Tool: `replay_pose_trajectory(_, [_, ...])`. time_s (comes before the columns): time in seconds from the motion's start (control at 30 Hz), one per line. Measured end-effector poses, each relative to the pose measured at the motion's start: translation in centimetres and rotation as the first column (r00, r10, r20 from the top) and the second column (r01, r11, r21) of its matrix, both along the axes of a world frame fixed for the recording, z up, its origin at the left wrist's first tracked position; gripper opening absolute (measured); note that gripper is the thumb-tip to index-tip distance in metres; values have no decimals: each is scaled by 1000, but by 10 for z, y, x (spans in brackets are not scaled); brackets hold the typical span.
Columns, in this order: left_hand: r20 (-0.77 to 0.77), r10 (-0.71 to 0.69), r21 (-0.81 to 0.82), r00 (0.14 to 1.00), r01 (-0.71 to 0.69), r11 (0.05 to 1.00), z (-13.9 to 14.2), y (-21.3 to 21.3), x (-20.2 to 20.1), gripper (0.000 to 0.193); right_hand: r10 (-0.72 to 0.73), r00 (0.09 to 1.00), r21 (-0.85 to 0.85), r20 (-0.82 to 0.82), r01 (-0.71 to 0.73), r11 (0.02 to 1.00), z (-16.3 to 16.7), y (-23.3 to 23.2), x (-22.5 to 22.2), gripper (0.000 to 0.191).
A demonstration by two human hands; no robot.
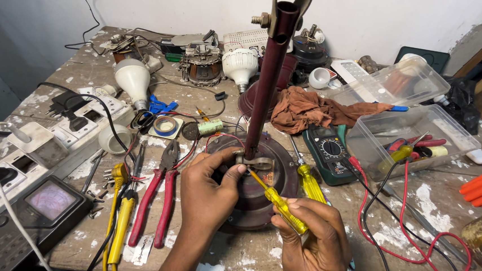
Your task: The person repairs a pedestal fan at a cluttered workbench. They bend and fit a metal bracket onto the fan's tube, thread a bolt through the bracket by hand, wipe parts with a cloth, and use a screwdriver to tighten a screw on the fan base.
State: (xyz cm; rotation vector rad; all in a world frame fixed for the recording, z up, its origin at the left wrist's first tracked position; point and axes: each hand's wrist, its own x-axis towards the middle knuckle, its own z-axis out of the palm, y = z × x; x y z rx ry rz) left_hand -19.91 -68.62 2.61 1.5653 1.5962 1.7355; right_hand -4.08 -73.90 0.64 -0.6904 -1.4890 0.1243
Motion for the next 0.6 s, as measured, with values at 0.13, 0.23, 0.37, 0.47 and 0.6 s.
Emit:
replay_pose_trajectory(0.13, [-12,6,7,1000,-6,1000,0,0,0,28,-1,999,-21,-52,0,1000,-7,0,-1,35])
replay_pose_trajectory(0.23, [-5,8,0,1000,-8,1000,-1,1,1,28,0,996,-21,-92,-2,1000,-12,0,-5,35])
replay_pose_trajectory(0.37, [-14,18,4,1000,-17,1000,-1,1,1,28,-8,993,-56,-116,2,998,-13,0,-7,32])
replay_pose_trajectory(0.47, [-9,28,1,1000,-28,1000,0,1,2,28,-149,986,-23,78,152,988,-10,-1,-4,36])
replay_pose_trajectory(0.6, [-23,30,21,999,-30,999,1,1,3,29,-222,949,25,222,222,975,-5,-2,-2,38])
